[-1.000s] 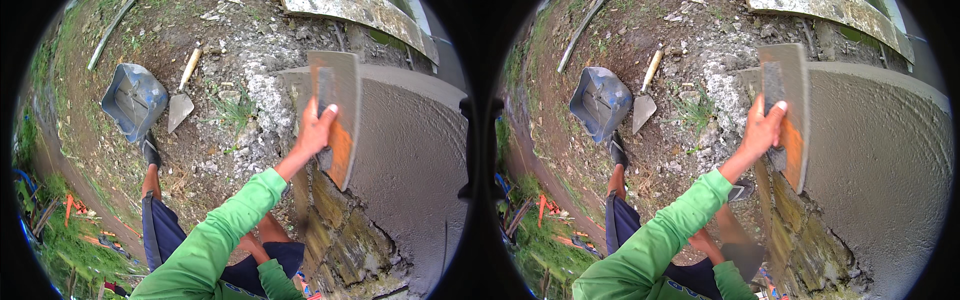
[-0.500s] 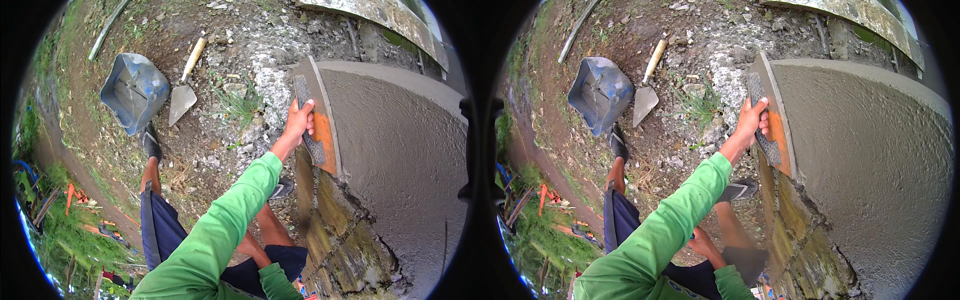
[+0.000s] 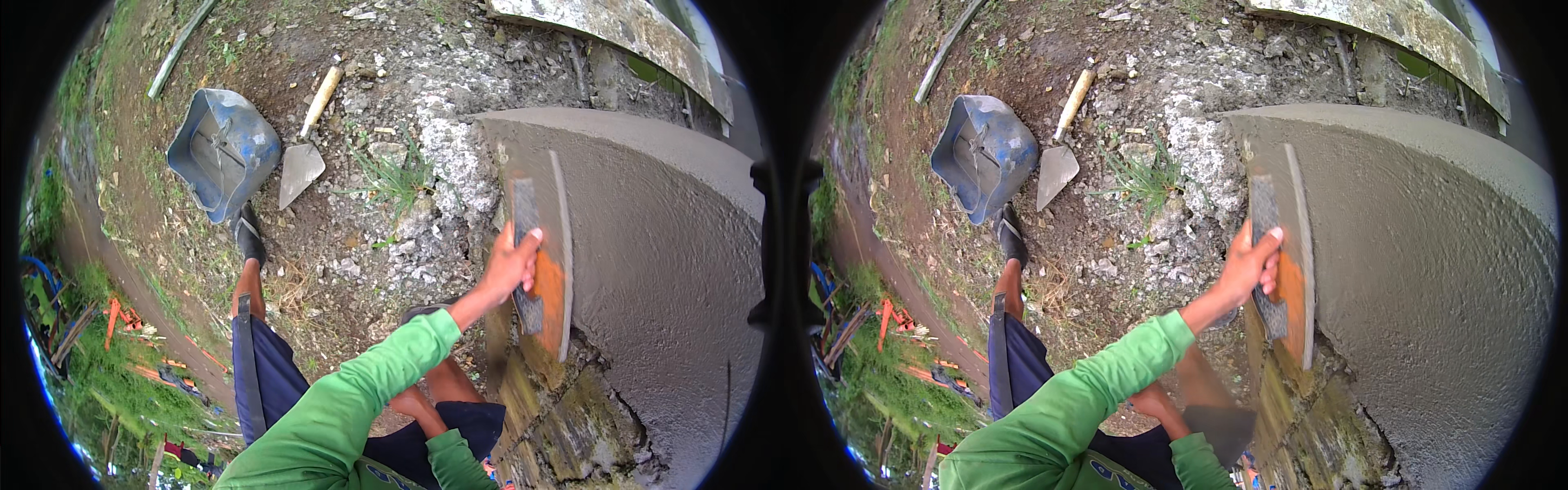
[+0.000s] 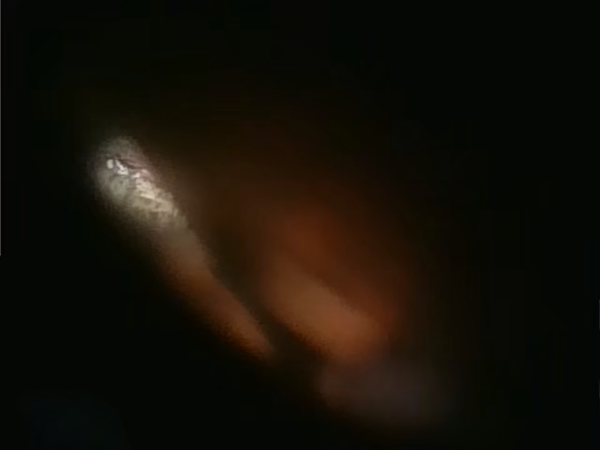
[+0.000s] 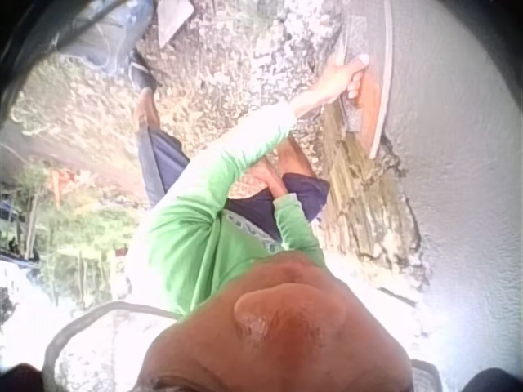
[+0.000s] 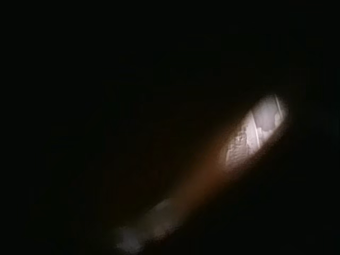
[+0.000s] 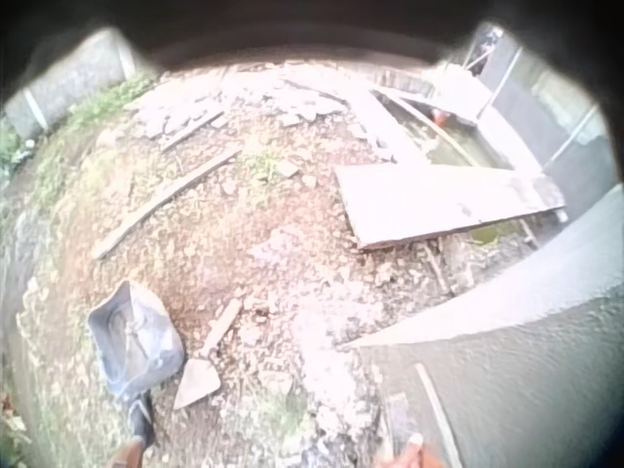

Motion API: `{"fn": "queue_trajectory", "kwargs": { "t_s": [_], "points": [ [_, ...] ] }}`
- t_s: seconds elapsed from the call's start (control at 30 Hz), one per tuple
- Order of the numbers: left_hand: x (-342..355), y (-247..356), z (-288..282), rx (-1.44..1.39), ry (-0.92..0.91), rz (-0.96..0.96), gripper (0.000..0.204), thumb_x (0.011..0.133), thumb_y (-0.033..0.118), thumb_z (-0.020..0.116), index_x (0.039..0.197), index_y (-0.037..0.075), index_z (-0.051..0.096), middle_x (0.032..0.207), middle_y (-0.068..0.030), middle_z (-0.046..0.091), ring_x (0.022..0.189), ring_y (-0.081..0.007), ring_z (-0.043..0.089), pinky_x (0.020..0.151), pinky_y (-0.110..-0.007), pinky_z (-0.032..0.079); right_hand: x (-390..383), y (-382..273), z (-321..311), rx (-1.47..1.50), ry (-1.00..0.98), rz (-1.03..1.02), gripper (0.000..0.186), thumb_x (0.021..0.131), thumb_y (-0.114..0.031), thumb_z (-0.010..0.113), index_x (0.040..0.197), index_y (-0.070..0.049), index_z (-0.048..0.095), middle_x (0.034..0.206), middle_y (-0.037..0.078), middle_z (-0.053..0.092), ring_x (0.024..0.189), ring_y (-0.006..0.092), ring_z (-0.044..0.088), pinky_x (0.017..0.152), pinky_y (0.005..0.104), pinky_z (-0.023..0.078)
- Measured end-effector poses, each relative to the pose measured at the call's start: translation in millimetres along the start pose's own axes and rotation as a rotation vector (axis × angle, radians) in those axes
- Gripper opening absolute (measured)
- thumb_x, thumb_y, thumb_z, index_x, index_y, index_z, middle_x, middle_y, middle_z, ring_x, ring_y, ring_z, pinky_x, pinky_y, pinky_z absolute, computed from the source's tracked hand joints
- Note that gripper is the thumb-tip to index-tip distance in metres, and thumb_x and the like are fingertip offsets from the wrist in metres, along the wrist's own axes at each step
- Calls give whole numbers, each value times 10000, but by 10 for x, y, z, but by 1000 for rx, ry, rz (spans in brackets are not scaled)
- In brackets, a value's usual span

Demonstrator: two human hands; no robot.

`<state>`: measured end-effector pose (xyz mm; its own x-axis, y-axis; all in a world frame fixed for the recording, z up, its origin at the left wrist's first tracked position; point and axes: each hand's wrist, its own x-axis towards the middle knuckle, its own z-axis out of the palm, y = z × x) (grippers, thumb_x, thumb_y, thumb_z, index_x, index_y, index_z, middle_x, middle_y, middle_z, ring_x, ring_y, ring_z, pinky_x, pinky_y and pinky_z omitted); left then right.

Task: The person smooths wet cement on a vertical wall using a trowel and a sponge. They repeatedly apply and level the cement, occasionally dipping the sponge into a bucket of water to clean the tool and continue smoothing the surface.

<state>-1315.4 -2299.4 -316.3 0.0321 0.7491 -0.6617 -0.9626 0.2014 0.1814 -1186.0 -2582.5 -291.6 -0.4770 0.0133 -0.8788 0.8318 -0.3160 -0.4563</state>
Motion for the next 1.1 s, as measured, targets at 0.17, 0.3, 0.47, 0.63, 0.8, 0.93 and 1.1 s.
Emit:
{"fn": "queue_trajectory", "kwargs": {
  "t_s": [0.17,0.3,0.47,0.63,0.8,0.93,1.1],
  "points": [
    [197,467,176,197,-123,255,334,1022,226,542,1292,51,453,655,30,466,422,-72,405,365,-253,372,-46,104,91,431,68,-70,473,891,-126,701,1333,-42,556,1360,145,593,1254,280,555,1070,398,419],
    [792,430,-462,-51,45,33,186,1011,238,572,1021,128,423,649,21,446,433,-66,390,370,-243,359,-61,-135,2,285,66,-88,497,888,-148,714,1346,-51,546,1366,143,591,1268,273,546,1073,399,414],
    [-82,29,94,58,-93,67,164,1009,233,546,1064,124,436,642,28,425,419,-79,387,356,-269,347,-64,-218,-63,235,15,-48,482,911,-148,698,1358,-52,546,1393,114,574,1272,247,538,1092,379,402],
    [688,584,-187,36,-69,185,180,1002,244,577,1027,133,437,644,17,423,429,-89,381,367,-277,331,-46,-449,8,412,59,-64,436,917,-102,687,1330,-40,560,1339,73,604,1200,153,550,1037,336,446],
    [572,466,-572,-33,25,-189,175,1001,256,576,1030,147,442,641,22,414,447,-81,357,372,-279,319,128,-587,56,249,133,51,427,949,-141,650,1353,-69,529,1227,76,631,1061,182,622,887,343,523],
    [96,1005,-991,-20,11,-224,196,1001,251,594,1089,159,445,656,27,423,450,-73,353,370,-259,313,473,-657,45,694,256,408,496,953,-191,642,1407,-123,455,1148,77,617,896,203,658,659,355,572],
    [-928,2476,-2197,-11,316,269,171,1014,234,576,1072,144,443,679,16,456,464,-64,403,384,-242,342,1008,-883,-73,808,540,293,478,923,-171,650,1338,-104,422,1098,83,573,807,179,621,579,356,556]
  ]
}}
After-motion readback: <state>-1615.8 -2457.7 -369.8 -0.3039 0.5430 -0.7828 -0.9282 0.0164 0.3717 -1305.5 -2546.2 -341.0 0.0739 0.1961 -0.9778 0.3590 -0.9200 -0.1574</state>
